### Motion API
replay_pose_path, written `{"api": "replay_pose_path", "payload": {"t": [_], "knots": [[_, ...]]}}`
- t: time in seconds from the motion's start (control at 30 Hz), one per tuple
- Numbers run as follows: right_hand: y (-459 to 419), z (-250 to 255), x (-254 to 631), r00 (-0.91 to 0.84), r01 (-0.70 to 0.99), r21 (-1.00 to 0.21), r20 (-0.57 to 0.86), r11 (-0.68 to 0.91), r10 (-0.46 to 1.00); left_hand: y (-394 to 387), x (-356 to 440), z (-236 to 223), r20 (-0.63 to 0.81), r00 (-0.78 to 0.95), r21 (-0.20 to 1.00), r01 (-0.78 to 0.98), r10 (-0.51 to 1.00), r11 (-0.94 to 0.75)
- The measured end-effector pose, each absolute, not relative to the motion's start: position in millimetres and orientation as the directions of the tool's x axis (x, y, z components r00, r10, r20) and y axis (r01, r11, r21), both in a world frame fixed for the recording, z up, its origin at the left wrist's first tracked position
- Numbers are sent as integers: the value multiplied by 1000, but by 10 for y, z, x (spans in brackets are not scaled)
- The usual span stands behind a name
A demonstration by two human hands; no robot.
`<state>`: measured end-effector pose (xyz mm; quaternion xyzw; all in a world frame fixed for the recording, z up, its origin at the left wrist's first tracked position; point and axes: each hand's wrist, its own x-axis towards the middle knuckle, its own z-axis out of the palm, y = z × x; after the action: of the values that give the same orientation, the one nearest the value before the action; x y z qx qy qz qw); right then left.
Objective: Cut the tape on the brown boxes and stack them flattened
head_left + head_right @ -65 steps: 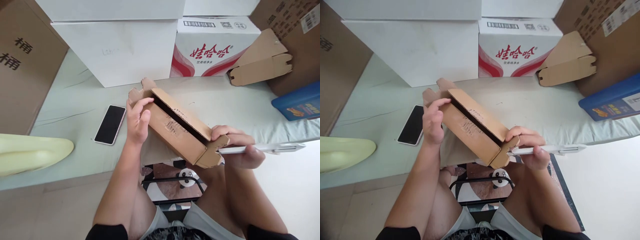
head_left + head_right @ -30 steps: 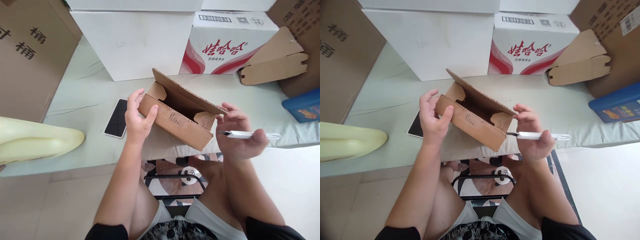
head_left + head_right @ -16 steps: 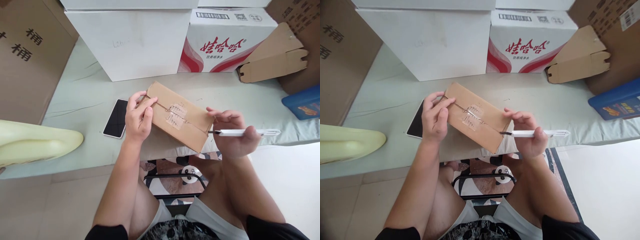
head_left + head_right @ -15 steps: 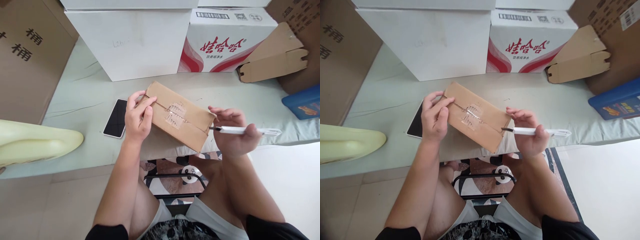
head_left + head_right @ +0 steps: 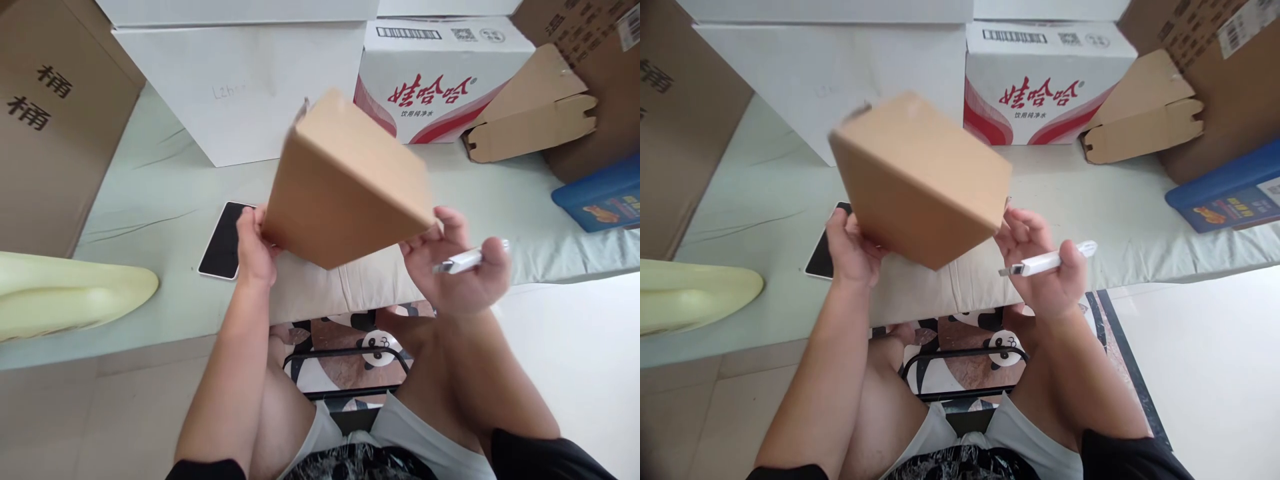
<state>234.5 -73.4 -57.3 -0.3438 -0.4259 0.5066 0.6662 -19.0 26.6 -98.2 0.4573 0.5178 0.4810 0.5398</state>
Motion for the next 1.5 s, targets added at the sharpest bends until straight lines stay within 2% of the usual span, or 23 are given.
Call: {"api": "replay_pose_path", "payload": {"t": [0.1, 0.2, 0.33, 0.43, 0.57, 0.7, 0.77, 0.87, 0.93, 1.03, 1.17, 1.33, 1.43, 1.5], "knots": [[-824, -446, 2344, 159, -323, -881, 310, 346, 938, 142, -6, -892, -359, 297, 914, -78, 885, 397], [-892, -359, 2383, 142, -284, -880, 354, 380, 925, 57, 99, -849, -524, 457, 829, 81, 718, 553], [-918, -378, 2462, 77, -259, -885, 381, 387, 921, 37, 96, -877, -678, 452, 726, 288, 579, 625], [-914, -427, 2508, 39, -220, -899, 379, 378, 925, 75, 46, -898, -663, 397, 748, 387, 635, 539], [-907, -448, 2522, 54, -104, -906, 406, 409, 912, 154, -1, -896, -575, 331, 763, 547, 748, 344], [-892, -470, 2519, 131, 27, -929, 369, 369, 920, 206, -27, -931, -483, 216, 748, 605, 848, 272], [-885, -491, 2528, 76, 88, -934, 353, 347, 932, 214, -42, -960, -313, 157, 809, 560, 937, 177], [-886, -511, 2522, -170, 201, -900, 357, 387, 919, 213, -78, -981, 76, 142, 939, 324, 987, -119], [-896, -506, 2477, -338, 225, -873, 347, 433, 875, 211, -110, -976, 289, 158, 928, 196, 944, -317], [-919, -470, 2371, -389, 206, -870, 347, 448, 853, 209, -148, -956, 450, 272, 834, 214, 851, -509], [-928, -405, 2312, -261, 169, -897, 359, 409, 896, 191, -124, -958, 496, 459, 694, 301, 737, -654], [-897, -384, 2372, 134, -18, -914, 400, 406, 907, 106, 22, -995, 594, 437, 582, 345, 675, -736], [-908, -385, 2383, 267, 43, -934, 353, 355, 897, 11, 148, -994, 634, 430, 560, 317, 642, -765], [-955, -353, 2372, 293, 141, -945, 326, 296, 899, -80, 238, -993, 694, 421, 535, 239, 583, -810]]}}
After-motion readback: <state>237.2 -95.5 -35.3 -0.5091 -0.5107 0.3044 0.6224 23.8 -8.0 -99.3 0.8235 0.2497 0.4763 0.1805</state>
